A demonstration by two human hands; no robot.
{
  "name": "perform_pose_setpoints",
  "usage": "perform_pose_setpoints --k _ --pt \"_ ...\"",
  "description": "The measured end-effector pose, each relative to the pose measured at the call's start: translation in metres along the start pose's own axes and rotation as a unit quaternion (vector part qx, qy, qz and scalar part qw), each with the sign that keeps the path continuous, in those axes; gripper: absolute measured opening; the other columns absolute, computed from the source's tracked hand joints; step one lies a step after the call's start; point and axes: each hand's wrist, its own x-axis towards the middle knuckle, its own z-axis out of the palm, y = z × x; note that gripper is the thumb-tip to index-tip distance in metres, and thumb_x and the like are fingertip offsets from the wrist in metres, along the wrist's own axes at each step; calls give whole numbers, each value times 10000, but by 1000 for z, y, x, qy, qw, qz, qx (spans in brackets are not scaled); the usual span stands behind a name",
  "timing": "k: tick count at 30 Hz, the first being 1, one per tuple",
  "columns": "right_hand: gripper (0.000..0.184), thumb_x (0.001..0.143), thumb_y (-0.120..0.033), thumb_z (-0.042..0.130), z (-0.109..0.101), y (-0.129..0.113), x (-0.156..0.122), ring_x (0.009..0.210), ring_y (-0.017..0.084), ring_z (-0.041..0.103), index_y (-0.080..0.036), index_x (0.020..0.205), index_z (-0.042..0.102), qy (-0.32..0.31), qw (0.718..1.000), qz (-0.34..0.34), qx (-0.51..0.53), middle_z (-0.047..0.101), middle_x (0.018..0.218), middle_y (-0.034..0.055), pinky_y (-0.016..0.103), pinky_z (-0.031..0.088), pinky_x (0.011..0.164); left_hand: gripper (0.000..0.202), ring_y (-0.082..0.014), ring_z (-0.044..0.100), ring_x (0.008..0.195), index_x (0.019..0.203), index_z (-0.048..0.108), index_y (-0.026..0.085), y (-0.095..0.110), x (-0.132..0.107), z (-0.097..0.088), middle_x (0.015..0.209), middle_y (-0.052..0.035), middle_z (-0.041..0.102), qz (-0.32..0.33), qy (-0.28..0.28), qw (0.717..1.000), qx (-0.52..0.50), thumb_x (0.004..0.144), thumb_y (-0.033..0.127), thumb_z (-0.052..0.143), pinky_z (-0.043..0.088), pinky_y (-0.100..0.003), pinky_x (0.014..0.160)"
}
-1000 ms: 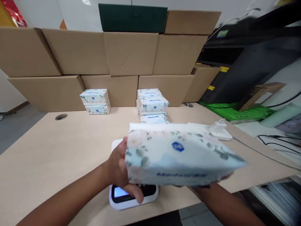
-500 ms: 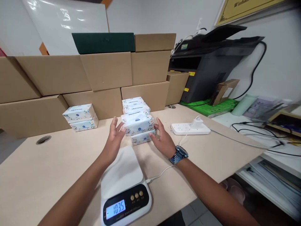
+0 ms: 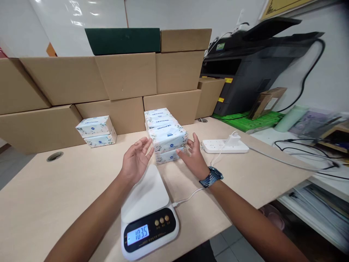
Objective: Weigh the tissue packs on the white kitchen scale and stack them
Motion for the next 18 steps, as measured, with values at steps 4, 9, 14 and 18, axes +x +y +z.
perform_pose_setpoints --k 4,9,14,18 --pt "1307 809 -675 787 4 6 -1 1578 357 450 -229 1733 -22 11 1000 -19 14 424 1687 269 653 348 1285 169 -264 580 1483 869 766 183 6 -4 9 1116 -89 769 -31 47 998 -42 861 223 603 461 -409 1248" --pt "1214 827 -619 773 7 11 -4 1622 377 367 -231 1732 63 27 998 -41 -27 401 1701 249 672 305 1305 249 -245 636 1421 907 747 185 15 -5 15 1155 -115 773 -56 56 996 -49 975 275 525 542 -391 1160" --pt "1032 927 -591 667 13 10 -16 1710 424 51 -218 1727 132 104 976 -112 -155 174 1806 212 750 155 1332 268 -259 756 1169 943 701 163 46 -3 15 1179 -155 765 -101 101 990 -17 1018 347 521 626 -398 943" --pt "963 1034 -506 574 20 0 -39 1726 378 -14 -302 1747 -42 100 951 -226 -184 23 1850 151 764 180 1323 183 -210 768 1001 906 654 180 85 9 -11 1070 -110 755 -39 171 985 -6 998 277 528 611 -365 891"
